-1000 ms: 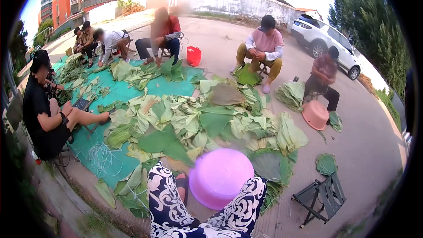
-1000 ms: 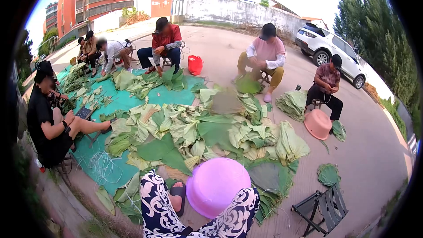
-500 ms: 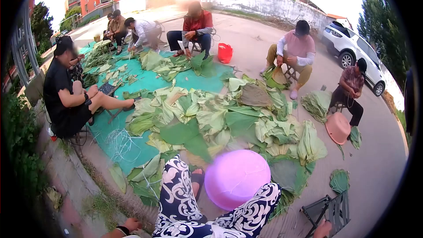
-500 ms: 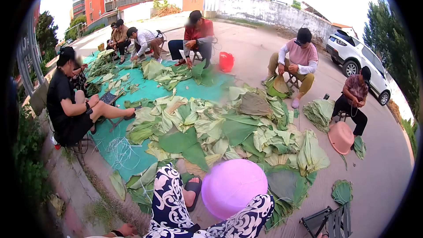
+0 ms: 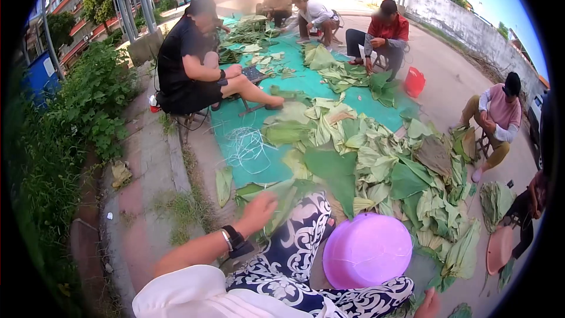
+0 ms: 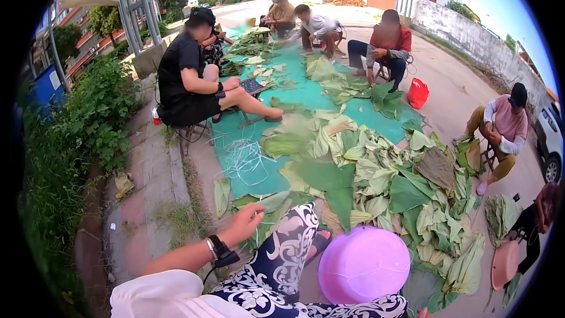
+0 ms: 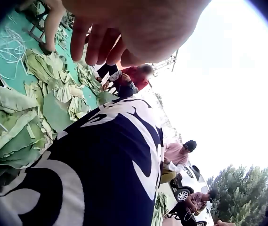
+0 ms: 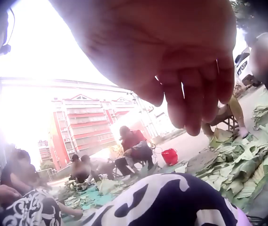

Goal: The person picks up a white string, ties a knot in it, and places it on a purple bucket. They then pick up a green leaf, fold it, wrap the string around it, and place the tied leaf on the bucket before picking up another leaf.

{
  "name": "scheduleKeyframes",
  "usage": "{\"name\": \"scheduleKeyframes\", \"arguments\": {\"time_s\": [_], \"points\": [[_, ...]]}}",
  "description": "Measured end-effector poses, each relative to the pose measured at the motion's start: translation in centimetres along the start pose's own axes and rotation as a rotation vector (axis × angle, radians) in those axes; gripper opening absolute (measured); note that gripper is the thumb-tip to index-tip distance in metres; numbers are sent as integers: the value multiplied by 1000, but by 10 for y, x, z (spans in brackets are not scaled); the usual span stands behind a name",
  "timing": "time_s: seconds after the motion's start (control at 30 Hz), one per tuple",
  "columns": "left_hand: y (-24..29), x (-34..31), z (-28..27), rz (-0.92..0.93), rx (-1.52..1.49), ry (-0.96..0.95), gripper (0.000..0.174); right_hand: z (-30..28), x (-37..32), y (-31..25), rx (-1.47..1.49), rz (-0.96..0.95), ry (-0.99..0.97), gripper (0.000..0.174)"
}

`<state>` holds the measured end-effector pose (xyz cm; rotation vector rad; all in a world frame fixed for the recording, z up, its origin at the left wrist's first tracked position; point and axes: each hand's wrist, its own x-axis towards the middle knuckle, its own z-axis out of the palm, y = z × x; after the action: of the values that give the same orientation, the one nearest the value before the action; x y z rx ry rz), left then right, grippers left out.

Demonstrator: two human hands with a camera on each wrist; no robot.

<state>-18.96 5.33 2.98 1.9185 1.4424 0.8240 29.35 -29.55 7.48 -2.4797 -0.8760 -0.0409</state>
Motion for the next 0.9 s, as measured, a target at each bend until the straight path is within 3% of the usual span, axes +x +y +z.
{"name": "scheduleKeyframes", "arguments": {"time_s": [0.1, 0.27, 0.3, 0.4, 0.43, 0.9], "points": [[43, 12, 16, 340, 127, 159, 26, 9, 12, -54, 62, -261, 21, 33], [81, 25, 38, 534, 111, 86, 29, 53, 22, -78, 98, -617, -14, 29], [87, 29, 40, 589, 118, 77, 30, 59, 25, -78, 129, -570, -168, 20], [99, 34, 47, 622, 93, 80, 30, 71, 20, -87, 167, -653, -114, 21], [98, 37, 52, 628, 95, 81, 31, 82, 18, -80, 163, -550, -156, 24], [94, 67, 85, 597, 194, 10, 41, 66, 13, -97, 433, -440, -321, 21]]}}
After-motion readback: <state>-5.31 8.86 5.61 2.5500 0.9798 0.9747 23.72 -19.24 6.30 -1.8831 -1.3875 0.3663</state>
